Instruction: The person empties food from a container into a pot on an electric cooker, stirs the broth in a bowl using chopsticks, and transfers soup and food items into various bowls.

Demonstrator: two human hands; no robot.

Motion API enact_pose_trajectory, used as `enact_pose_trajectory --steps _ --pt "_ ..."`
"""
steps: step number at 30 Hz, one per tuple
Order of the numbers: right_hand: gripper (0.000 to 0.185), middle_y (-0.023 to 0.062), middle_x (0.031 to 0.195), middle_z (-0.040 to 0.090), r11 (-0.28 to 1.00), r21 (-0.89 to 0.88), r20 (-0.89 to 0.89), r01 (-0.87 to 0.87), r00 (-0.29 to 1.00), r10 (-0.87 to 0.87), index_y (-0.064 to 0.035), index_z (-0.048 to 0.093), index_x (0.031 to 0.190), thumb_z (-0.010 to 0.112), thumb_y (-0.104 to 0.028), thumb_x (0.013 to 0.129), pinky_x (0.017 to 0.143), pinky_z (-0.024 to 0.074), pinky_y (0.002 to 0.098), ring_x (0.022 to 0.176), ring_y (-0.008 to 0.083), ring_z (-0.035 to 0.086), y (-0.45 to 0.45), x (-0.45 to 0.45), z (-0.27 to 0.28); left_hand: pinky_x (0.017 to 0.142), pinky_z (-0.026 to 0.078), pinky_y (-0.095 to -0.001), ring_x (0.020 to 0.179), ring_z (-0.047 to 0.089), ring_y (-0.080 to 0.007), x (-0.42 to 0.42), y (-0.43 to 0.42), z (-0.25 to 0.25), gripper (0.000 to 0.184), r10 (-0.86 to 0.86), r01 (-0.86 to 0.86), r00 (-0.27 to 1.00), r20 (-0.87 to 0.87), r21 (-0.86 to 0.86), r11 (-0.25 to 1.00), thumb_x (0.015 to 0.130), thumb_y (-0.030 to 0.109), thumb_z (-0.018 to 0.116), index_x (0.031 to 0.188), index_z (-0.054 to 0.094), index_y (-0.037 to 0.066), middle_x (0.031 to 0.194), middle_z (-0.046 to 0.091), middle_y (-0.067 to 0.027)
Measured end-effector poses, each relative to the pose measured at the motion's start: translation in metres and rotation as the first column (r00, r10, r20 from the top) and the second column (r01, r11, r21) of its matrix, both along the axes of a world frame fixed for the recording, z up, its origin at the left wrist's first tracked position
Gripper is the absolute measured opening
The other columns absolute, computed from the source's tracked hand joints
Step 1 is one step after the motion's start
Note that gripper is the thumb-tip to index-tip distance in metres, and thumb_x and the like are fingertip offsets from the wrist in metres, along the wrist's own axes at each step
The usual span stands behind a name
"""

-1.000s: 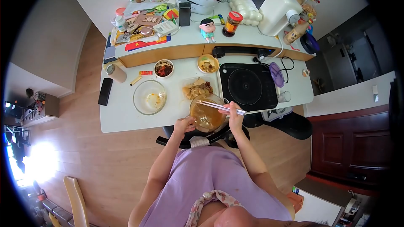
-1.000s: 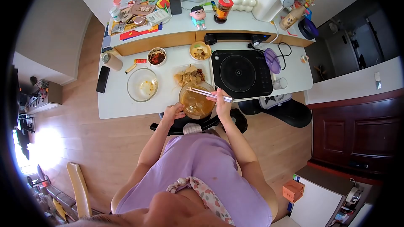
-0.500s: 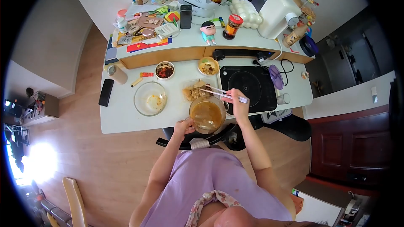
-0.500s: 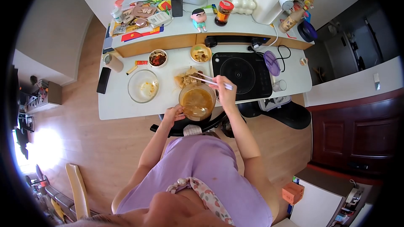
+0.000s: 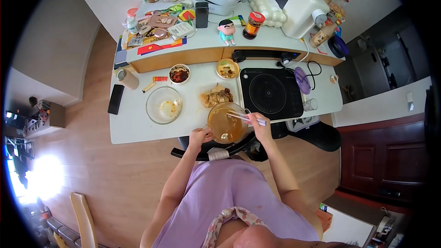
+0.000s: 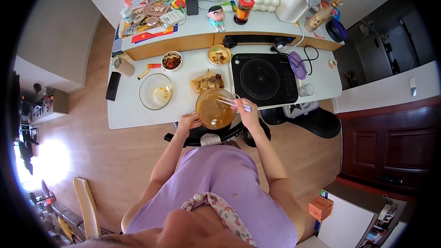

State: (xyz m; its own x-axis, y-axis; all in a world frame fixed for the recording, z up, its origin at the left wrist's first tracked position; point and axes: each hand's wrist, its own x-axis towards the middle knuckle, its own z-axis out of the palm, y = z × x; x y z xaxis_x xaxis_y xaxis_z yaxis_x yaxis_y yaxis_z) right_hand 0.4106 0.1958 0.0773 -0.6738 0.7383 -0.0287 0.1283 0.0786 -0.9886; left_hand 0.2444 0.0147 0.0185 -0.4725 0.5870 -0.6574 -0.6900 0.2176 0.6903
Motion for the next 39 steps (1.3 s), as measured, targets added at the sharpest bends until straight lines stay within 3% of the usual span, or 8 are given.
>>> enact_pose_trajectory --steps 3,15,17,19,22,26,33,39 --pt "0.025 0.0114 0.092 0.065 0.992 -0.123 -0.042 -0.037 0.999 0.032 0.0056 0.061 0.096 0.05 -0.016 0.093 0.073 0.0512 0.025 0.08 0.0185 0.065 -0.01 -0.003 -0.014 0.05 0.047 -0.0198 0.053 0.055 -0.0105 0.005 0.003 0.006 0.017 0.006 -0.006 1.0 -0.02 -0.02 1.0 0.073 0.01 0.065 0.065 0.051 0.003 0.059 0.051 -0.0025" --pt "0.038 0.0138 0.083 0.064 0.948 -0.294 -0.139 0.119 0.976 -0.166 0.0042 0.059 0.089 0.042 -0.03 0.097 0.065 0.0532 0.0261 0.071 0.0192 0.066 -0.015 0.005 -0.013 0.054 0.052 -0.0216 0.055 0.058 -0.014 -0.001 0.0 -0.006 0.021 -0.007 0.008 1.0 -0.024 0.027 1.0 0.073 0.014 0.069 0.068 0.055 0.0 0.065 0.056 -0.006" --pt "0.04 0.0131 0.081 0.064 0.978 -0.193 -0.133 0.077 0.986 -0.104 0.0043 0.06 0.088 0.043 -0.031 0.096 0.063 0.0529 0.0256 0.068 0.0183 0.066 0.0 0.015 0.013 0.055 0.052 -0.0217 0.056 0.058 -0.0141 -0.002 -0.002 -0.005 0.021 0.012 -0.012 1.0 -0.022 0.014 1.0 0.073 0.013 0.069 0.067 0.054 0.001 0.065 0.056 -0.0061" --pt "0.042 0.0124 0.079 0.064 0.999 -0.039 0.021 -0.016 1.0 0.017 0.0049 0.062 0.088 0.045 -0.032 0.095 0.062 0.0523 0.0247 0.066 0.0162 0.064 0.019 0.027 0.036 0.056 0.053 -0.0223 0.057 0.058 -0.0142 -0.002 -0.005 -0.006 0.021 0.012 -0.012 1.0 -0.007 -0.012 1.0 0.073 0.013 0.069 0.067 0.054 0.0 0.066 0.056 -0.0067" --pt "0.036 0.0078 0.076 0.062 0.987 -0.046 0.14 -0.151 0.978 0.157 0.0041 0.062 0.088 0.049 -0.029 0.093 0.059 0.0501 0.0224 0.063 0.0121 0.061 0.026 0.028 0.059 0.058 0.054 -0.024 0.059 0.059 -0.015 -0.002 -0.005 -0.004 0.021 0.038 -0.038 0.999 0.006 -0.011 0.999 0.073 0.012 0.069 0.068 0.054 -0.002 0.067 0.056 -0.0076" --pt "0.027 0.0052 0.072 0.06 0.957 -0.119 0.26 -0.265 0.922 0.288 0.0023 0.062 0.088 0.05 -0.021 0.092 0.058 0.0482 0.0216 0.061 0.0109 0.06 0.017 0.018 0.055 0.066 0.054 -0.0247 0.07 0.064 -0.0184 -0.003 -0.009 -0.01 0.024 -0.037 0.037 0.998 -0.046 -0.005 0.999 0.077 0.014 0.065 0.084 0.055 -0.006 0.08 0.062 -0.0129" --pt "0.028 0.0086 0.077 0.063 0.923 -0.225 0.079 -0.312 0.938 0.337 0.005 0.061 0.088 0.046 -0.018 0.094 0.063 0.0516 0.0241 0.066 0.0169 0.065 -0.007 0.016 0.015 0.065 0.055 -0.0247 0.07 0.064 -0.0183 -0.001 -0.014 -0.018 0.024 -0.022 0.024 0.999 -0.04 0.045 0.999 0.077 0.012 0.065 0.086 0.056 -0.008 0.08 0.063 -0.0128" --pt "0.031 0.0114 0.084 0.063 0.972 -0.202 -0.102 -0.121 0.99 0.102 0.0048 0.059 0.088 0.043 -0.021 0.096 0.067 0.053 0.026 0.072 0.0198 0.067 -0.038 0.012 -0.014 0.06 0.054 -0.0229 0.06 0.058 -0.014 0.005 -0.012 -0.005 0.02 0.052 -0.053 0.998 0.017 0.062 0.997 0.073 0.01 0.069 0.071 0.052 0.0 0.068 0.055 -0.0058"
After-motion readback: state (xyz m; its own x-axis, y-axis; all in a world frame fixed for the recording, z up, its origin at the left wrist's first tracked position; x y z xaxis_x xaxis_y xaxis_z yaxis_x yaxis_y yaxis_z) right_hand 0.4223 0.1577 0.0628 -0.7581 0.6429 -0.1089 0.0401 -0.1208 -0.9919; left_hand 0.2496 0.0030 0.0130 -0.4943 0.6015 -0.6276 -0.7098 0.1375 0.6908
